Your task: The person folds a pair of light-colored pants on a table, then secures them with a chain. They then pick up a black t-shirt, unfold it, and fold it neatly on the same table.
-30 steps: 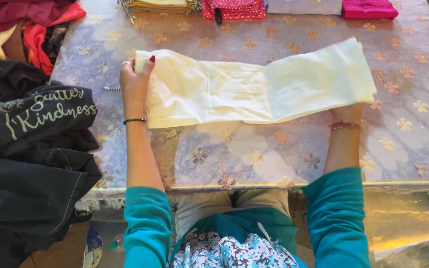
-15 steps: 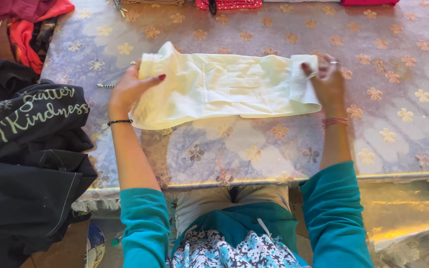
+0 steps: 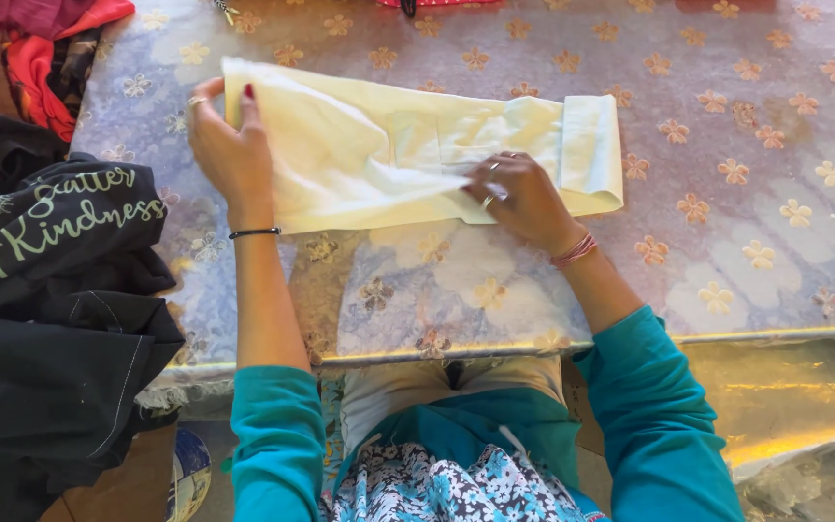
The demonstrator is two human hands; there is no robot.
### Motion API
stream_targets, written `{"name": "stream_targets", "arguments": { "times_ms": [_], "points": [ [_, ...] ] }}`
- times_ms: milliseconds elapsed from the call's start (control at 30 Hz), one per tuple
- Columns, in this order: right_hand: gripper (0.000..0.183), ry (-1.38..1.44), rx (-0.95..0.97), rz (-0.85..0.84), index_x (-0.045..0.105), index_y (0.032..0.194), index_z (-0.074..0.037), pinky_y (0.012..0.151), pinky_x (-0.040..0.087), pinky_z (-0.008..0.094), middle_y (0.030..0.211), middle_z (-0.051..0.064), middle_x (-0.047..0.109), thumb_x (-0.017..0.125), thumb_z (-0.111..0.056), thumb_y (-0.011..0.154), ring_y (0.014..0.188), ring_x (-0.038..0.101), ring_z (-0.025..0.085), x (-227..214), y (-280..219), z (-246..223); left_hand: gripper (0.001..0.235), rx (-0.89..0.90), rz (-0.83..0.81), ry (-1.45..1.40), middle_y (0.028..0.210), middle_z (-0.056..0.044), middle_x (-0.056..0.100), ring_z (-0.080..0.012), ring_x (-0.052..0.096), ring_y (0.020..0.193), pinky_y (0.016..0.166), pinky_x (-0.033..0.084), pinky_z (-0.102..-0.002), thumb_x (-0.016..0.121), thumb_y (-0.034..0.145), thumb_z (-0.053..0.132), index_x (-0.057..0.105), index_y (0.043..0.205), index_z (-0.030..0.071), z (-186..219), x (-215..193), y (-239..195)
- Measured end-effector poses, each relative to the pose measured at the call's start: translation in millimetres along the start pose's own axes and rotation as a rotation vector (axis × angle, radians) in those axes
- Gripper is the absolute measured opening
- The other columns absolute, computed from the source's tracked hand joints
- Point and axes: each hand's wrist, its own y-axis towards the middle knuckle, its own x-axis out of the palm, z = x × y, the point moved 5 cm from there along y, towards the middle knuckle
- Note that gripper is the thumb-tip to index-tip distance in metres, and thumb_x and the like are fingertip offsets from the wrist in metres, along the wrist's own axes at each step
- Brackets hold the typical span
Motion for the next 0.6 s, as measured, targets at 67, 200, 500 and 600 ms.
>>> {"name": "stream_targets", "arguments": {
  "times_ms": [67,200,500,600],
  "points": [
    [0.012,0.133,0.052,0.107,0.073,0.111,-0.005,0.084,0.053,0.036,0.096,0.010,0.076,0.069,-0.013,0.102,0.088,0.067,0.018,-6.6,-1.6,1.3,0.038,0.261,0.169,0.217,0.119,-0.021,0.067,-0.0317,0.063,0.111,0.096,0.044,-0.045,0.075,0.097,0.032,0.065,0.118,0.003,36.7,-15.6,-4.7],
    [0.013,0.275,0.241,0.315,0.067,0.103,0.001,0.060,0.039,0.031,0.072,0.012,0.054,0.063,-0.009,0.111,0.068,0.044,0.010,-19.1,-6.7,14.1,0.040,0.512,-0.267,-0.240,0.128,-0.011,0.067,-0.0299,0.065,0.115,0.097,0.050,-0.042,0.076,0.103,0.033,0.058,0.127,0.006,91.5,1.0,-38.6],
    [0.038,-0.317,-0.120,0.306,0.061,0.095,-0.006,0.056,0.048,0.038,0.071,0.010,0.062,0.088,-0.030,0.082,0.061,0.062,0.027,-43.8,1.1,-24.5,0.023,0.693,-0.426,0.112,0.096,-0.003,0.067,-0.0248,0.069,0.079,0.066,0.054,-0.037,0.073,0.092,0.013,0.070,0.114,0.017,103.5,55.0,-103.0],
    [0.037,-0.446,0.127,0.397,0.068,0.108,-0.013,0.063,0.052,0.038,0.085,0.008,0.066,0.066,0.008,0.078,0.072,0.067,0.025,-44.0,-8.4,36.3,0.016,0.480,-0.318,-0.058,0.102,-0.004,0.071,-0.0239,0.069,0.076,0.064,0.053,-0.038,0.071,0.091,0.011,0.068,0.106,0.017,97.0,4.6,-58.1]
  ]
}}
